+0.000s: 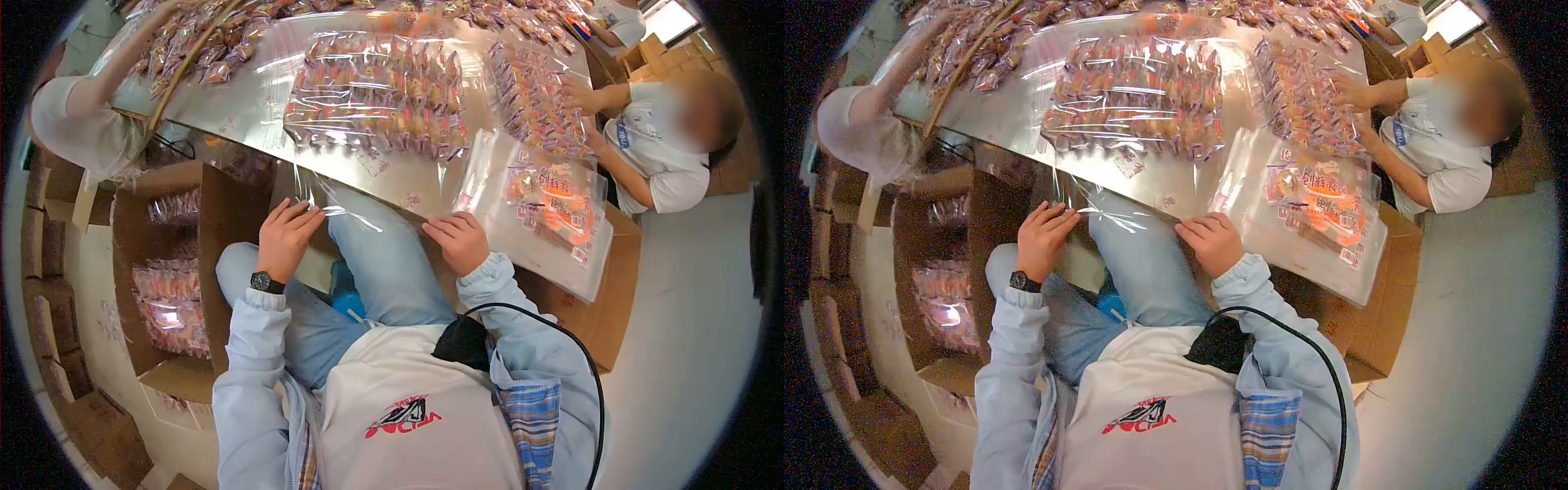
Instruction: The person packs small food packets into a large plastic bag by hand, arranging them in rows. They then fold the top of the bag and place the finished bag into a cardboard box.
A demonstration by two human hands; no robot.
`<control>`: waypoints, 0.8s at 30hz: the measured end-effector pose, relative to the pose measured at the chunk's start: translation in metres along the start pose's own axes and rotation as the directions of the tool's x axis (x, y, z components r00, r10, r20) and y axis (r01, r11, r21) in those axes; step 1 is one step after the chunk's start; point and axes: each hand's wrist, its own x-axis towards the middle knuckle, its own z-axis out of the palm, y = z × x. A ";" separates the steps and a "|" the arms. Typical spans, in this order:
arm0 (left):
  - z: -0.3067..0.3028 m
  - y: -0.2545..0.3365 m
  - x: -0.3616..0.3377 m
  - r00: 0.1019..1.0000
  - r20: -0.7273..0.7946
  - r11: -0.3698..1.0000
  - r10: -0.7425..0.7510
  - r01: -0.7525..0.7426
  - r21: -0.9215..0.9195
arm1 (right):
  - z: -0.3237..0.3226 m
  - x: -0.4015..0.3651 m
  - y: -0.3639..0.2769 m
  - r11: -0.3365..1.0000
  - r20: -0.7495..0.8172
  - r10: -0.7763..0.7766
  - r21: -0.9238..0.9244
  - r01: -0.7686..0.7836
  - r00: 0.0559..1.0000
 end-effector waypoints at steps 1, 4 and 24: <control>0.002 0.000 -0.002 1.000 0.011 1.000 0.010 -0.010 -0.013 | -0.003 -0.003 0.000 1.000 -0.004 0.001 -0.002 -0.001 1.000; 0.006 -0.007 -0.013 0.999 0.042 0.998 -0.001 0.003 -0.056 | -0.008 -0.015 0.006 0.999 -0.008 0.027 0.032 -0.026 1.000; -0.025 0.050 0.017 0.979 -0.086 0.970 -0.185 0.168 -0.176 | -0.052 0.045 -0.021 0.945 0.020 0.204 0.256 -0.203 0.979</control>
